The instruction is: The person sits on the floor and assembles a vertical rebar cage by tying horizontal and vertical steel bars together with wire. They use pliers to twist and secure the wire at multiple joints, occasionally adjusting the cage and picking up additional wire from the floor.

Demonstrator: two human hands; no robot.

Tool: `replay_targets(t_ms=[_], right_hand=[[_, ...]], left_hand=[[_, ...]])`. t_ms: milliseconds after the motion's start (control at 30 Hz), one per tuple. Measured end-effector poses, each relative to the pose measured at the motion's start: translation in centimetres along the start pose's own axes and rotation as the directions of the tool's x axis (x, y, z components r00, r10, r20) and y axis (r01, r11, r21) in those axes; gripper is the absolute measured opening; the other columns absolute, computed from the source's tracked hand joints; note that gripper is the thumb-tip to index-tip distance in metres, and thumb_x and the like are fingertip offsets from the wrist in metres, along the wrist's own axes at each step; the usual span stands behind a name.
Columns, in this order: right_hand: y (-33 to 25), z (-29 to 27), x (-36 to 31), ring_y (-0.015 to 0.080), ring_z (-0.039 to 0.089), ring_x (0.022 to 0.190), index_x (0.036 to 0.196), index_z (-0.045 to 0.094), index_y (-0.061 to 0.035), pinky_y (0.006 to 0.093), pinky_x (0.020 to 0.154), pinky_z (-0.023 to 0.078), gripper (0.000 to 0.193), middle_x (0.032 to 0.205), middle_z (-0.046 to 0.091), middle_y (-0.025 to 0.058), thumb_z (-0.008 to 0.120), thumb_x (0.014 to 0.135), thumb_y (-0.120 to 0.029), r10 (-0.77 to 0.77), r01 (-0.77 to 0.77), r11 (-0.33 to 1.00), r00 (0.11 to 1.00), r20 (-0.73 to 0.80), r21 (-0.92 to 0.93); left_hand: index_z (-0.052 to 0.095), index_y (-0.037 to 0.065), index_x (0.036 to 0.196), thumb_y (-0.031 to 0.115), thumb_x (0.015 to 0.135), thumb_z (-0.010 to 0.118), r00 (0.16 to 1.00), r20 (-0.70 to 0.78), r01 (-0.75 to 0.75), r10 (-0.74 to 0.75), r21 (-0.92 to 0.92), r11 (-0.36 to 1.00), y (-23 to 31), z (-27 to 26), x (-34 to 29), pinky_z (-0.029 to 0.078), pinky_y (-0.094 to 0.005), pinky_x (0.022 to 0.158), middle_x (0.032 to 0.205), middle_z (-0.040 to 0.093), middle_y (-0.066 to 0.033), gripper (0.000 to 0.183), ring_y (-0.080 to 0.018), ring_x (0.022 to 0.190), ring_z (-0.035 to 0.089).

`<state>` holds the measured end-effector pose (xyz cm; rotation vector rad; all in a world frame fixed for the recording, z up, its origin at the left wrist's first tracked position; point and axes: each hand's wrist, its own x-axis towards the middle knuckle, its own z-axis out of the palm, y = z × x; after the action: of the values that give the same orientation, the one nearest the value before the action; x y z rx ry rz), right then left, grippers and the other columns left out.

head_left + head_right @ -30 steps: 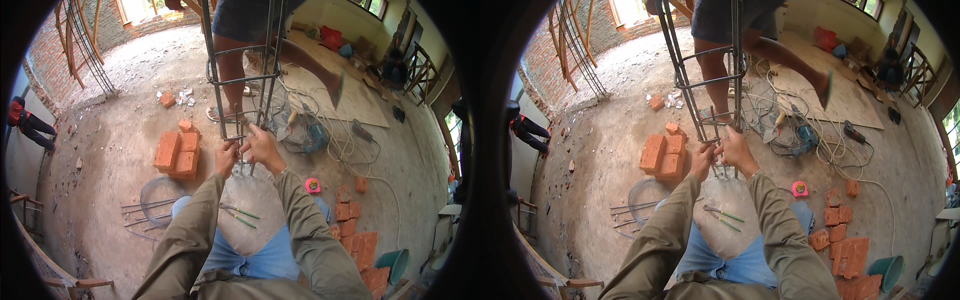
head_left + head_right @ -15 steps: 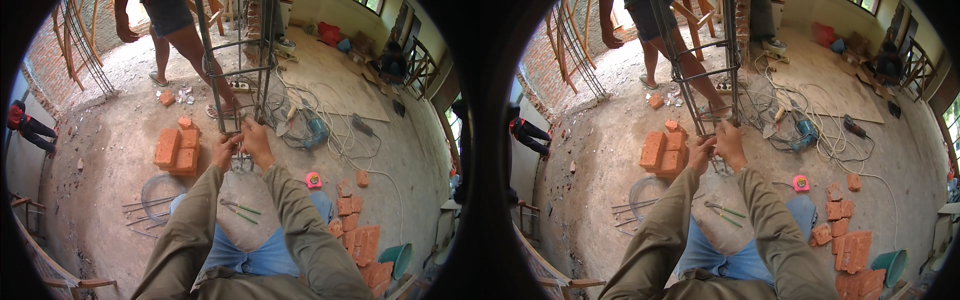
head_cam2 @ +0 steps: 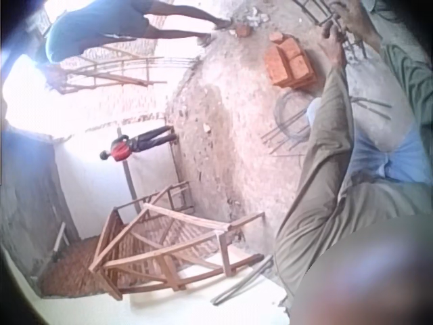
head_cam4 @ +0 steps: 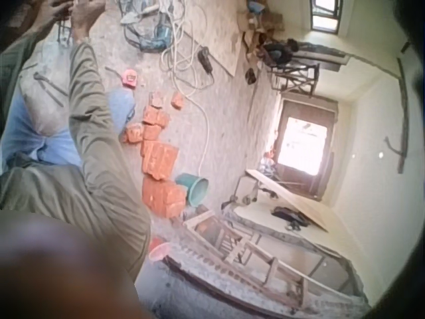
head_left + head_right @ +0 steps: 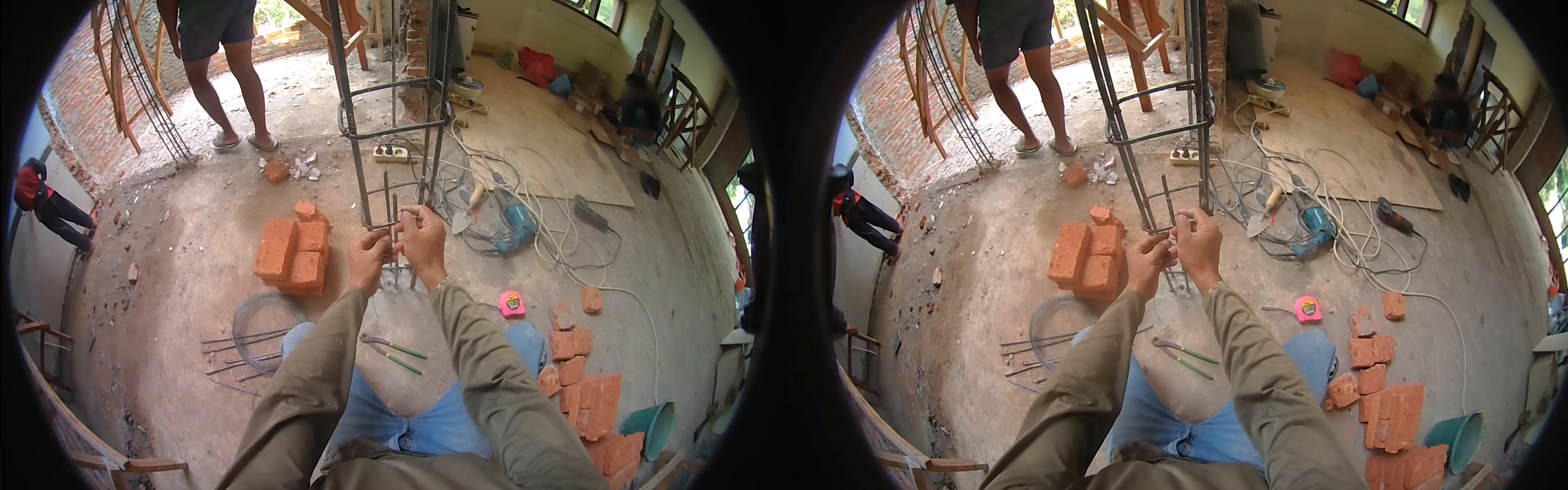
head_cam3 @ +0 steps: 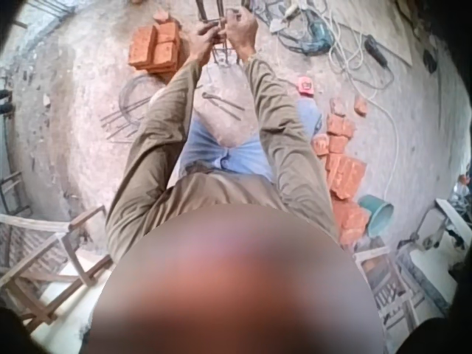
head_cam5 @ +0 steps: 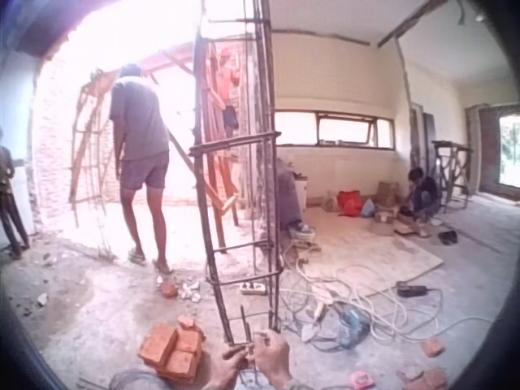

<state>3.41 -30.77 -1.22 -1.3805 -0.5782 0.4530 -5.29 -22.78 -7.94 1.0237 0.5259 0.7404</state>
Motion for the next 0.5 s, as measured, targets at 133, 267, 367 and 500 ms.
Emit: replay_targets(t_ms=[133, 267, 367, 500], right_hand=[[1.7, 0.3, -0.4, 0.0109, 0.06, 0.052, 0.107, 0.063, 0.0015, 0.0238, 0.044, 0.049, 0.02, 0.084, 0.064, 0.0086, 0.056, 0.095, -0.013, -0.028, 0.033, 0.997, 0.997, -0.076, 0.063], [3.0, 0.4, -0.8, 0.0143, 0.065, 0.068, 0.1, 0.067, 0.0026, 0.0289, 0.062, 0.052, 0.018, 0.088, 0.066, 0.0092, 0.06, 0.09, -0.011, -0.073, 0.065, 0.997, 0.979, -0.193, -0.051], [3.1, 0.4, -0.9, 0.016, 0.065, 0.073, 0.094, 0.068, 0.0029, 0.0305, 0.067, 0.052, 0.017, 0.088, 0.065, 0.0098, 0.062, 0.089, -0.012, -0.131, 0.108, 0.984, 0.977, -0.167, -0.141], [2.4, 0.2, -0.8, 0.0172, 0.061, 0.071, 0.095, 0.07, 0.002, 0.0309, 0.068, 0.05, 0.019, 0.077, 0.063, 0.0083, 0.063, 0.092, -0.015, -0.34, 0.257, 0.868, 0.931, -0.131, -0.425]], left_hand=[[0.065, -0.004, 0.115, 0.007, 0.093, 0.064, 0.997, -0.069, -0.011, 0.017, 0.092, 0.996, -0.3, 0.5, -0.3, 0.047, -0.0221, 0.05, 0.084, 0.069, -0.0081, 0.025, -0.0109, 0.064, 0.064], [0.068, -0.006, 0.108, 0.005, 0.091, 0.063, 0.982, -0.125, -0.112, 0.144, 0.233, 0.966, -0.1, 1.3, -0.2, 0.046, -0.0244, 0.048, 0.083, 0.069, -0.0088, 0.021, -0.0103, 0.057, 0.059], [0.07, -0.007, 0.105, 0.006, 0.091, 0.062, 0.971, -0.119, -0.16, 0.209, 0.331, 0.93, 0.0, 1.3, -0.2, 0.046, -0.0263, 0.047, 0.081, 0.07, -0.0093, 0.021, -0.0102, 0.054, 0.058], [0.071, -0.005, 0.106, 0.008, 0.091, 0.062, 0.968, -0.084, -0.185, 0.235, 0.39, 0.902, -0.1, 0.8, -0.1, 0.047, -0.0267, 0.048, 0.081, 0.071, -0.0088, 0.022, -0.0097, 0.054, 0.058]])
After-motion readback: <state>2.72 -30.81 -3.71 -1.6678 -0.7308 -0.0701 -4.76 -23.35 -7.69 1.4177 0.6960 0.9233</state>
